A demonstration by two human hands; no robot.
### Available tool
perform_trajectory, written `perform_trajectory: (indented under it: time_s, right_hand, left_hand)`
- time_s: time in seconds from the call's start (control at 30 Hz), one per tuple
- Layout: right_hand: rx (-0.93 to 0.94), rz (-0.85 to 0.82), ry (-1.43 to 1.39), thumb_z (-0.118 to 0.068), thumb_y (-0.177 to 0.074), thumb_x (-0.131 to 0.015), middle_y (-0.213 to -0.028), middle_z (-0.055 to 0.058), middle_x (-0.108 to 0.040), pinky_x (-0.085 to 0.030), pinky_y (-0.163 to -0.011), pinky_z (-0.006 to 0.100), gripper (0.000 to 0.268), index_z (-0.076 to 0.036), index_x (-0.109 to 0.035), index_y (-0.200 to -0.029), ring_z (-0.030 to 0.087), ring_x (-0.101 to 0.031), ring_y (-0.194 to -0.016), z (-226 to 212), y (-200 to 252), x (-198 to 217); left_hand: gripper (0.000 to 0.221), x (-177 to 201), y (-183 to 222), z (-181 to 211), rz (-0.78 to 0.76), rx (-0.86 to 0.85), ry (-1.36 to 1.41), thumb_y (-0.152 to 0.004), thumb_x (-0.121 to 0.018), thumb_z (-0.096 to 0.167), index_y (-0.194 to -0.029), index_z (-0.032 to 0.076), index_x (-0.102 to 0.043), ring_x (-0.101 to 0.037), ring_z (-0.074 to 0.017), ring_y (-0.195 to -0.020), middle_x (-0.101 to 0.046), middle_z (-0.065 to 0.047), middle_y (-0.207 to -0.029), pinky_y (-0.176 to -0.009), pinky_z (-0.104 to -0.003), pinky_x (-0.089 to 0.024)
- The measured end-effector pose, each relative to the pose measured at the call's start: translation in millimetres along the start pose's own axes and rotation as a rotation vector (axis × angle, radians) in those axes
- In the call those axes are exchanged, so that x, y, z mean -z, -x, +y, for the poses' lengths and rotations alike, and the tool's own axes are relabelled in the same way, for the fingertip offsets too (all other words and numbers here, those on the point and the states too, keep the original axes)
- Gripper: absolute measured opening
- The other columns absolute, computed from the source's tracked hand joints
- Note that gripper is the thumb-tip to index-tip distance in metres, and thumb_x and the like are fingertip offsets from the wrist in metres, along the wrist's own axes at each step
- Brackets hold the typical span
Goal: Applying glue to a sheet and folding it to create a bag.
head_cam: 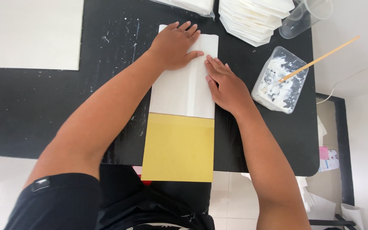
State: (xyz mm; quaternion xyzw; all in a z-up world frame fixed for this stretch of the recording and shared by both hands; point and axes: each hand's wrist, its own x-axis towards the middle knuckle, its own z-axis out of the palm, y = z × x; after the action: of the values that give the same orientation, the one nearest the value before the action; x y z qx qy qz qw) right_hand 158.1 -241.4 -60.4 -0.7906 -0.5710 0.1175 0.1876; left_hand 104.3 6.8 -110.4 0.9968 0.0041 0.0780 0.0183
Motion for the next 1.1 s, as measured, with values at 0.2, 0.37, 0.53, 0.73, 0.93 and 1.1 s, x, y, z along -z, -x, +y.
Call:
perform_trajectory:
  time_s: [0.2, 0.37, 0.53, 0.73, 0.93, 1.1]
  right_hand:
    - [0.006, 0.019, -0.003, -0.018, -0.108, -0.036, -0.165, 0.011, -0.035, -0.018, -0.126, 0.044, 0.05, 0.0, -0.042, -0.154, 0.026, -0.03, -0.153, 0, -2, -1]
    - [-0.008, 0.037, 0.009, -0.017, -0.107, -0.035, -0.164, 0.011, -0.037, -0.02, -0.125, 0.043, 0.05, -0.001, -0.043, -0.154, 0.026, -0.032, -0.152, -4, -1, -2]
    - [0.085, 0.154, 0.19, -0.017, -0.106, -0.043, -0.159, 0.014, -0.046, -0.029, -0.122, 0.046, 0.047, 0.004, -0.051, -0.148, 0.029, -0.043, -0.146, 2, -5, -16]
    - [0.147, 0.286, 0.393, -0.018, -0.106, -0.049, -0.162, 0.014, -0.044, -0.037, -0.12, 0.044, 0.048, 0.002, -0.052, -0.15, 0.028, -0.048, -0.145, 0, -13, -19]
    - [-0.142, 0.272, 0.316, -0.024, -0.099, -0.054, -0.128, -0.01, -0.073, -0.048, -0.049, 0.044, 0.027, -0.014, -0.074, -0.114, 0.03, -0.071, -0.082, -14, -36, 5]
    - [-0.182, 0.479, -0.041, -0.033, -0.097, -0.071, -0.104, 0.0, -0.063, -0.052, -0.078, 0.035, 0.028, -0.011, -0.078, -0.113, 0.022, -0.062, -0.102, -11, -53, -6]
  left_hand:
    - [0.086, 19, 63, 48, -0.083, -0.123, -0.172, -0.104, -0.017, 0.07, -0.162, 0.008, -0.027, -0.017, -0.025, -0.157, -0.028, -0.008, -0.169, -0.127, -0.049, -0.005]
    - [0.084, 44, 146, 98, 0.08, -0.361, -0.084, -0.105, -0.026, 0.068, -0.149, 0.0, -0.047, -0.041, -0.0294, -0.148, -0.054, -0.016, -0.151, -0.125, -0.053, -0.019]
    - [0.052, 100, 164, 98, -0.16, -0.523, 0.394, -0.106, -0.038, 0.05, -0.109, 0.009, -0.069, -0.057, -0.0305, -0.135, -0.073, -0.003, -0.113, -0.119, -0.056, -0.024]
    - [0.045, 75, 119, 28, 0.258, -0.006, 0.298, -0.104, -0.061, 0.043, -0.128, 0.006, -0.074, -0.072, -0.0392, -0.095, -0.077, -0.012, -0.117, -0.092, -0.052, -0.05]
    - [0.044, 30, 81, -9, 0.252, 0.292, 0.245, -0.093, -0.077, 0.036, -0.123, 0.006, -0.069, -0.062, -0.0317, -0.099, -0.065, -0.011, -0.116, -0.088, -0.047, -0.047]
    - [0.038, 19, 84, -7, 0.275, 0.37, 0.184, -0.094, -0.077, 0.04, -0.106, 0.003, -0.072, -0.058, -0.0288, -0.091, -0.061, -0.01, -0.103, -0.086, -0.042, -0.049]
